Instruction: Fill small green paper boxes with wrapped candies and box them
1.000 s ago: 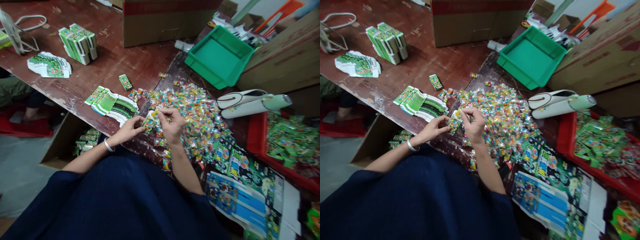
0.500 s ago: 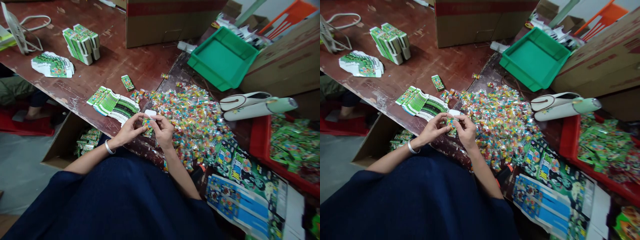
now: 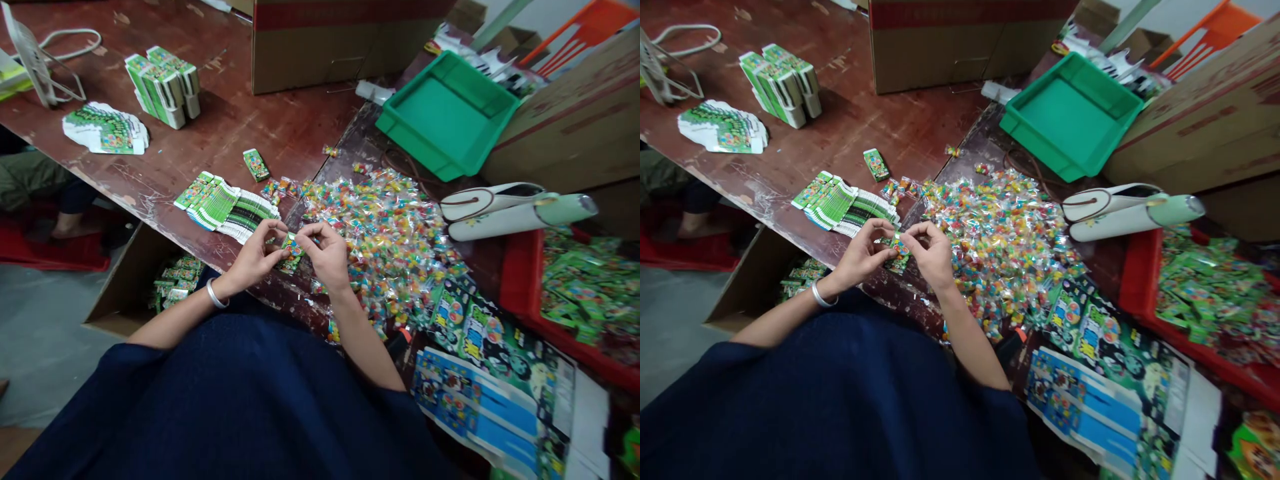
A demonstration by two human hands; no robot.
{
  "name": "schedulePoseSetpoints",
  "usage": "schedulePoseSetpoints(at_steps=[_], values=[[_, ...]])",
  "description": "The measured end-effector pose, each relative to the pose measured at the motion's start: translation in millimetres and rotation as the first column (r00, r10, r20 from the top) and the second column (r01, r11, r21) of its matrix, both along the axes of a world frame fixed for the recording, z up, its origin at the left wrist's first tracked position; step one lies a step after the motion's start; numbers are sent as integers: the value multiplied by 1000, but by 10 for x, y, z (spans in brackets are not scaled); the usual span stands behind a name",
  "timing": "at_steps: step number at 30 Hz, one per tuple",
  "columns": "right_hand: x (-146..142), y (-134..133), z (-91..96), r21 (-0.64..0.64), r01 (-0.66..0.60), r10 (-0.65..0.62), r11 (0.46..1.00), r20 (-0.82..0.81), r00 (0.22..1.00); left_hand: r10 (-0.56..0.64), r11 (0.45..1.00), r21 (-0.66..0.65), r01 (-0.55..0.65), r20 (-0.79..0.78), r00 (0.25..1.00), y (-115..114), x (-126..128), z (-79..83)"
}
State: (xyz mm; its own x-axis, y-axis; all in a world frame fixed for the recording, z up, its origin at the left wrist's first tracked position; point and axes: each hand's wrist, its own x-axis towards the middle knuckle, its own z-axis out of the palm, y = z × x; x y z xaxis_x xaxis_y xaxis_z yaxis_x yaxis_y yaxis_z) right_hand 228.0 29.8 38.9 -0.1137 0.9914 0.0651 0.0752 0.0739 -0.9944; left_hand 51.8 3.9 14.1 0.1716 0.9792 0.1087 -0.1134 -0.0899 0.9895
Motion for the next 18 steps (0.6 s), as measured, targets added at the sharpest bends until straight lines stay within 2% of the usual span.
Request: schedulePoseSetpoints(at_steps=[3, 7, 9, 14, 16, 18], values=[[53, 78, 15, -63, -8, 8, 998, 8, 1000, 20, 998, 61, -15, -83, 996, -22, -23, 31], [75, 134, 4, -73, 8, -7, 997, 6, 1000, -11, 994, 102, 24, -131, 991, -43, -45, 76], [54, 120, 12, -29, 17, -16, 999, 41, 999, -6, 995, 101, 20, -136, 991, -46, -51, 89], [-37, -8, 57, 191, 9, -33, 982, 123, 992, 29, 997, 74, -19, -128, 991, -30, -58, 68], [-41, -67, 65, 210, -57, 27, 976, 143, 989, 31, 998, 65, -22, -135, 990, -35, -141, 78], [13, -115, 52, 180, -152, 125, 972, 157, 980, -44, 998, 38, 53, -215, 976, -62, -346, 142]])
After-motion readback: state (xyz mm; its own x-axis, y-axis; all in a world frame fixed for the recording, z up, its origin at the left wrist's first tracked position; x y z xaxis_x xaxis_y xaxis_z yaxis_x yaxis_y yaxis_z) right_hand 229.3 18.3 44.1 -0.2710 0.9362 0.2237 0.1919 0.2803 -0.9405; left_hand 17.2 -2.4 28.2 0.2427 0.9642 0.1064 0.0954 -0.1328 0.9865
